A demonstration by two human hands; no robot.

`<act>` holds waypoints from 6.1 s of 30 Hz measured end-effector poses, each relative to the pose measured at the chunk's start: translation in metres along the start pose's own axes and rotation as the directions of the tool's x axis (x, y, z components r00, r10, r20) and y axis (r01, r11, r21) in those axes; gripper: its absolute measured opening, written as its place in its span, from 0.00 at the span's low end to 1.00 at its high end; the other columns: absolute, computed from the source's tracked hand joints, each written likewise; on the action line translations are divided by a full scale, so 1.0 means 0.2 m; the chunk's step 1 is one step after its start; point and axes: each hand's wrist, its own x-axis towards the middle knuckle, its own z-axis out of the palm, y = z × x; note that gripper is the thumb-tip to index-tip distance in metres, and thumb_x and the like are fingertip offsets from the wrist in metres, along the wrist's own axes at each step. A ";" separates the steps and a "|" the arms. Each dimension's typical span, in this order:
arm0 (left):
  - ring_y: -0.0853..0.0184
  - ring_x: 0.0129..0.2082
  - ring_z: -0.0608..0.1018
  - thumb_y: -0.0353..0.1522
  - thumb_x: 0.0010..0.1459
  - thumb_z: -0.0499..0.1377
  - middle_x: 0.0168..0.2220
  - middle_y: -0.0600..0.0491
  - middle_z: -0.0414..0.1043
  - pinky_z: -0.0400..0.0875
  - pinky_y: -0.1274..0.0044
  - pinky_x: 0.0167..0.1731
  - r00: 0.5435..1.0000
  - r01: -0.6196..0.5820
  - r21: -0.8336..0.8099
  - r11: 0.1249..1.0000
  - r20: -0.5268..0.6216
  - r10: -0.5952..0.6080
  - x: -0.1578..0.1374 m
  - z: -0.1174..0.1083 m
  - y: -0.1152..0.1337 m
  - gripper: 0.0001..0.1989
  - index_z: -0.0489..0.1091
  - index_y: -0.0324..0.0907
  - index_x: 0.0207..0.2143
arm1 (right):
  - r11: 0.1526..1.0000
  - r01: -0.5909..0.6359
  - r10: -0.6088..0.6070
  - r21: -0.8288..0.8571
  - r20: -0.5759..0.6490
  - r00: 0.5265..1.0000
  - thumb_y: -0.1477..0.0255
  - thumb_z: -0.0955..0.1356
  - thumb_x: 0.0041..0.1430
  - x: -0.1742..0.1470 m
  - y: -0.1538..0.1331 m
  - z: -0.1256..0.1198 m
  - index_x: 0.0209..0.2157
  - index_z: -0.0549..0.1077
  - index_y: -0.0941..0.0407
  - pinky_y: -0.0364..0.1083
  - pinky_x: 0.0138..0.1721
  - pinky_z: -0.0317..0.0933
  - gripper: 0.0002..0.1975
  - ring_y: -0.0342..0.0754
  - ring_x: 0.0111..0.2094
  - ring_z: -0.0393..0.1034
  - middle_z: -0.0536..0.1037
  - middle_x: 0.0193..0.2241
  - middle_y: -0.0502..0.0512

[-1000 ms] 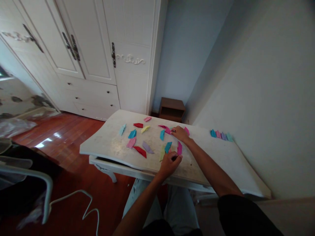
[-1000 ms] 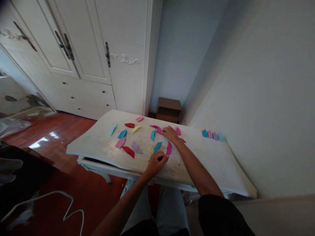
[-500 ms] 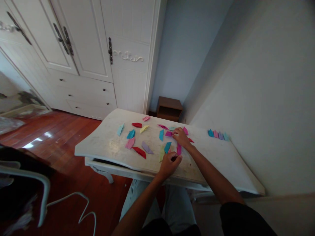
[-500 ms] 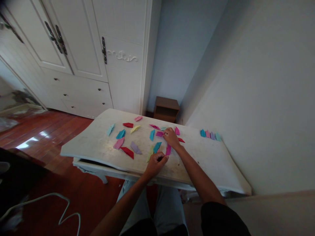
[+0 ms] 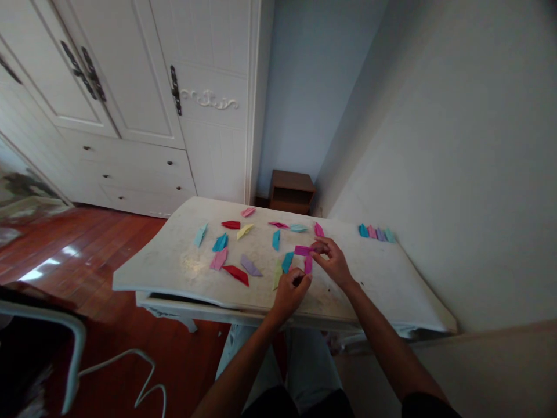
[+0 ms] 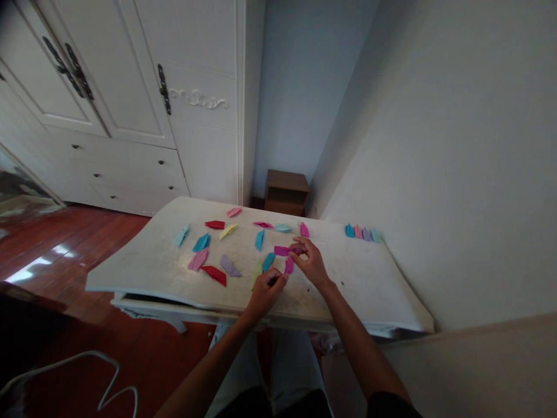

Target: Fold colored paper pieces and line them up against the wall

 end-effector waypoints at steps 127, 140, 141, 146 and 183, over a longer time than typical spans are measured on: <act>0.66 0.33 0.78 0.32 0.61 0.54 0.33 0.49 0.79 0.68 0.76 0.36 0.945 -0.213 0.431 0.877 0.320 0.072 0.10 0.25 0.02 0.12 0.77 0.40 0.38 | 0.956 -0.141 0.140 -0.258 -0.019 0.990 0.63 0.62 0.61 -0.18 0.25 -0.30 0.32 0.76 0.55 0.48 0.38 0.66 0.14 0.51 0.34 0.73 0.80 0.32 0.56; 0.67 0.29 0.75 0.36 0.61 0.53 0.33 0.50 0.77 0.69 0.76 0.32 0.946 0.001 0.577 0.816 -0.265 0.186 0.04 -0.37 0.13 0.14 0.76 0.39 0.38 | 0.951 -0.118 0.127 -0.285 0.013 0.992 0.57 0.63 0.56 -0.21 0.30 -0.33 0.35 0.78 0.55 0.55 0.45 0.68 0.19 0.55 0.38 0.76 0.82 0.36 0.60; 0.67 0.31 0.75 0.36 0.61 0.53 0.34 0.49 0.77 0.70 0.75 0.35 0.939 0.041 0.628 0.777 -0.290 0.185 0.06 -0.45 0.14 0.14 0.76 0.40 0.39 | 0.949 -0.113 0.124 -0.294 0.019 0.992 0.57 0.63 0.56 -0.22 0.30 -0.33 0.35 0.78 0.55 0.55 0.45 0.68 0.19 0.55 0.38 0.76 0.82 0.36 0.60; 0.58 0.45 0.76 0.34 0.56 0.58 0.44 0.44 0.76 0.67 0.69 0.48 0.920 0.265 0.801 0.537 -0.377 0.109 0.09 -0.81 0.14 0.15 0.75 0.39 0.45 | 0.940 -0.106 0.128 -0.324 0.048 0.991 0.56 0.64 0.55 -0.22 0.30 -0.34 0.36 0.78 0.55 0.55 0.46 0.68 0.19 0.55 0.38 0.76 0.81 0.37 0.59; 0.70 0.27 0.74 0.40 0.42 0.72 0.28 0.54 0.75 0.69 0.78 0.29 0.881 0.149 -0.066 0.987 -0.444 -0.163 -0.16 -0.77 0.26 0.23 0.77 0.38 0.39 | 0.978 -0.130 0.082 0.161 0.277 0.957 0.62 0.67 0.59 -0.17 -0.33 0.42 0.43 0.76 0.55 0.47 0.35 0.69 0.15 0.49 0.33 0.74 0.80 0.36 0.56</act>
